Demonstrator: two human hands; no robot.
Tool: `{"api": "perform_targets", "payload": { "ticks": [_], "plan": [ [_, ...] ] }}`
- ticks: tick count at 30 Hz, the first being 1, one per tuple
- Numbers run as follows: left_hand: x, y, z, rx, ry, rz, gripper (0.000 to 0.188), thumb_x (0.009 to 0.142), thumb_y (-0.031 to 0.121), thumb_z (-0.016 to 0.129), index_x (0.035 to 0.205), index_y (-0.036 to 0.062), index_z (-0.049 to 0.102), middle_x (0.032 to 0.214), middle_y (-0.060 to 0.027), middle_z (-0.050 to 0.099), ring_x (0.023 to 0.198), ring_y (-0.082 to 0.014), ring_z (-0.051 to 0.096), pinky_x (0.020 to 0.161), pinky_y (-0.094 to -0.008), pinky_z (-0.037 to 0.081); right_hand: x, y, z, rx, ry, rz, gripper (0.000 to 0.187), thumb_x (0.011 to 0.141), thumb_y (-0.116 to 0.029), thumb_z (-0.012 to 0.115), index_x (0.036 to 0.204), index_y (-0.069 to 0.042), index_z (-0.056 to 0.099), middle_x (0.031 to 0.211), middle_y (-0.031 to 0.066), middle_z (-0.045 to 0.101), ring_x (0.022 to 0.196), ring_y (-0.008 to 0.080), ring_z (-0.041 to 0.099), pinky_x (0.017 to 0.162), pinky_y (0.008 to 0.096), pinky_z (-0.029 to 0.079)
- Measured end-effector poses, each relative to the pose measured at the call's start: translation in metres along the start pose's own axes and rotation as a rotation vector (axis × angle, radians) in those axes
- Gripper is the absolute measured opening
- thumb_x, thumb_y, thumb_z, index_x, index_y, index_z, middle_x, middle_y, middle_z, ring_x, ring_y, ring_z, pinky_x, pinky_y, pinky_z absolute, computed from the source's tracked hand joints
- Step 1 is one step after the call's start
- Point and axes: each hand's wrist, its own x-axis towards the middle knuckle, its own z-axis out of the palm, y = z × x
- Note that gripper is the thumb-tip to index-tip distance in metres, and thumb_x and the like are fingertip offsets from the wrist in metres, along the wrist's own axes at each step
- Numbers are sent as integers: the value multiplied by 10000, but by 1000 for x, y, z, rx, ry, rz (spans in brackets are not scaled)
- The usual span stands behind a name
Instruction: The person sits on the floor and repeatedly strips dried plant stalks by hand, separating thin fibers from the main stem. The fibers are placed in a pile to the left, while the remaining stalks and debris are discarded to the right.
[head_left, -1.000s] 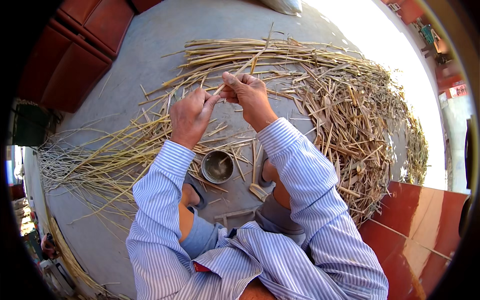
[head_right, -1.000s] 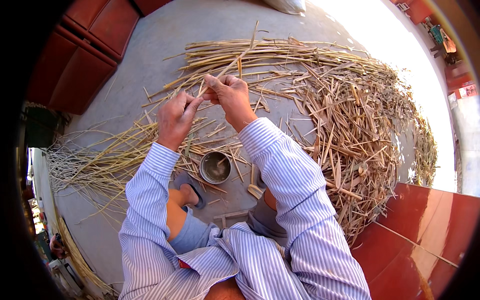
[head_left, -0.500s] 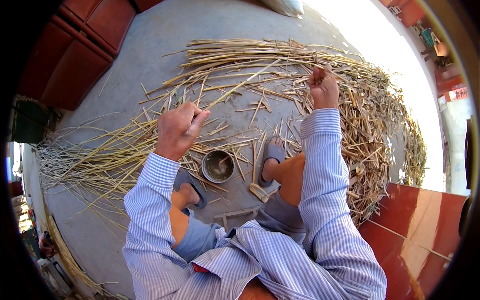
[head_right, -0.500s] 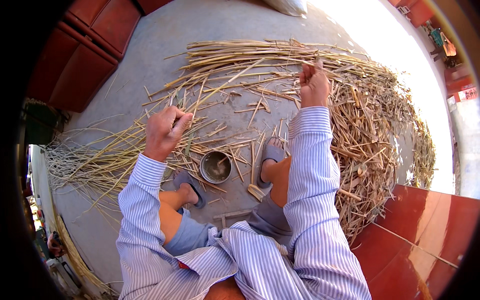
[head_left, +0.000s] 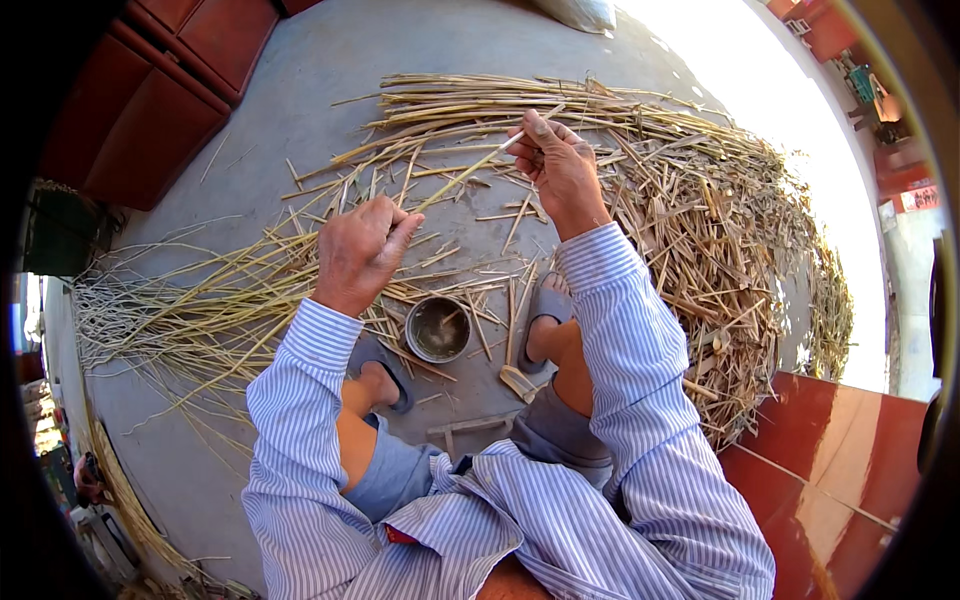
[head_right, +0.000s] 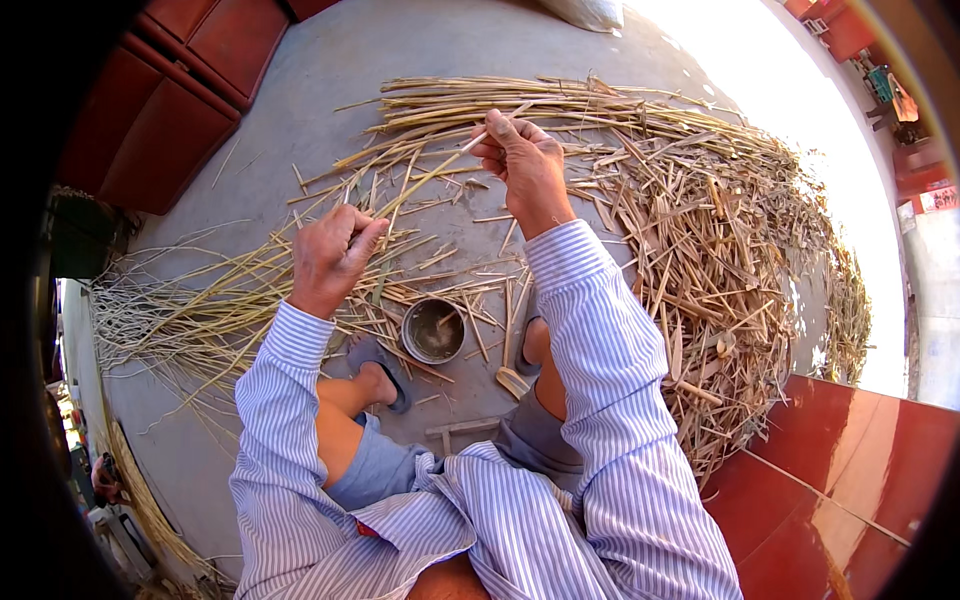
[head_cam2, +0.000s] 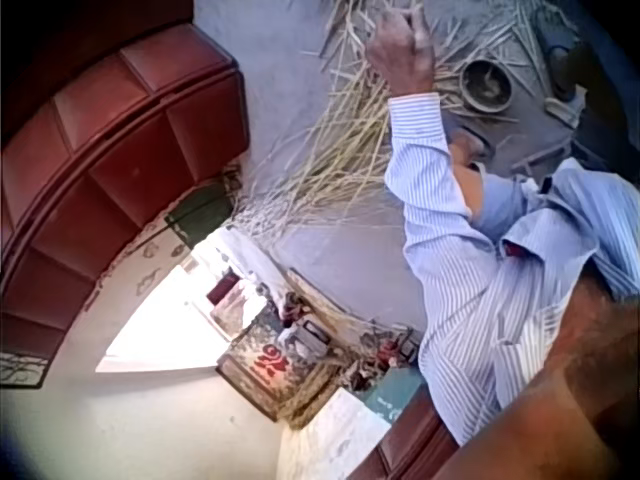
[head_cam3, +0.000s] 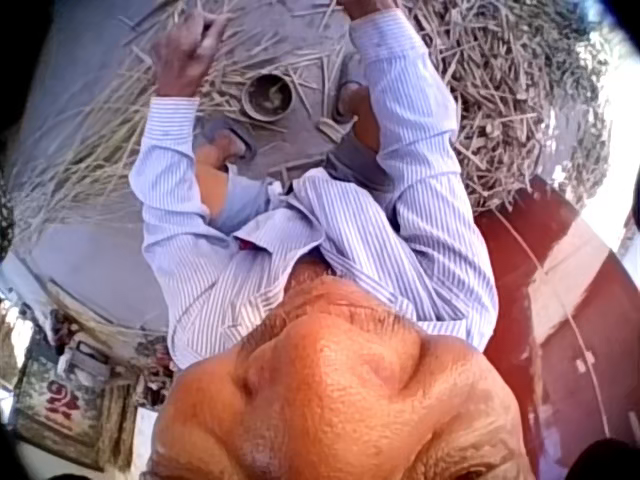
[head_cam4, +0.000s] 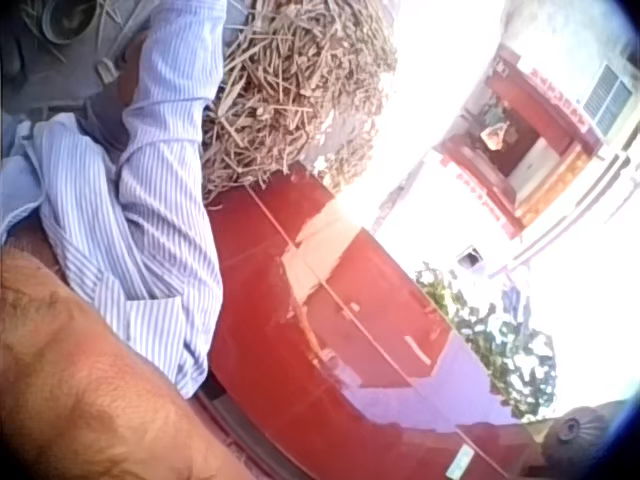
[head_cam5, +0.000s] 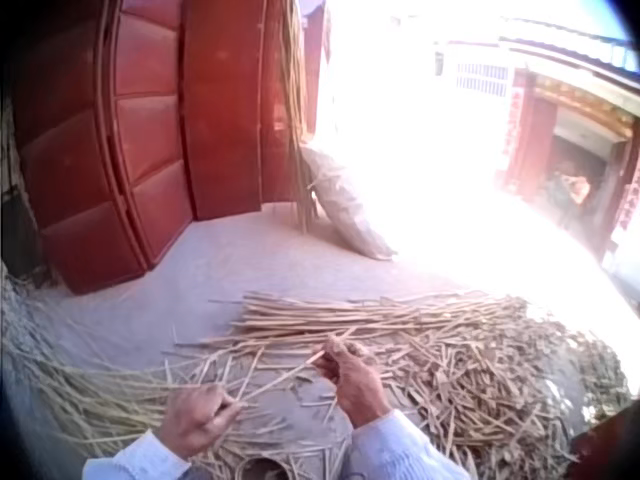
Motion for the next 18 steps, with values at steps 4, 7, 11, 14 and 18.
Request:
{"api": "perform_targets", "payload": {
  "ticks": [4,7,11,14,18],
  "plan": [
    [-4,0,-3,36,-26,21,199,836,194,750,770,71,608,688,-89,626,593,-260,610,511,-363,438,9,-9,-19,-5,110,-54,213,898,-278,722,892,-76,655,803,34,684,661,96,635,572,235,514],
    [-9,-2,-9,-20,-13,47,237,853,251,726,765,77,590,678,-85,608,570,-284,592,505,-394,436,29,-36,-78,198,349,-199,200,909,-262,710,893,-74,643,792,26,672,666,98,623,567,231,502],
    [-12,-8,-15,-10,11,-7,227,867,252,710,775,78,597,675,-82,608,578,-276,588,512,-388,436,19,-50,-117,-71,547,-155,396,912,-312,703,1150,-11,606,1040,122,686,929,170,664,786,302,519],
    [-6,-7,-14,13,-13,-5,183,847,165,741,799,44,611,676,-93,631,583,-247,607,520,-352,441,1,-38,-87,-520,129,11,562,924,-329,683,1326,23,510,1252,172,626,1088,205,648,818,307,521],
    [-5,-4,-6,-35,-52,-9,164,847,181,735,820,49,643,694,-92,636,592,-252,608,526,-354,442,-15,-13,-27,-149,-296,190,421,941,-286,665,1242,-9,567,1095,99,685,909,138,665,754,249,526]
  ]
}}
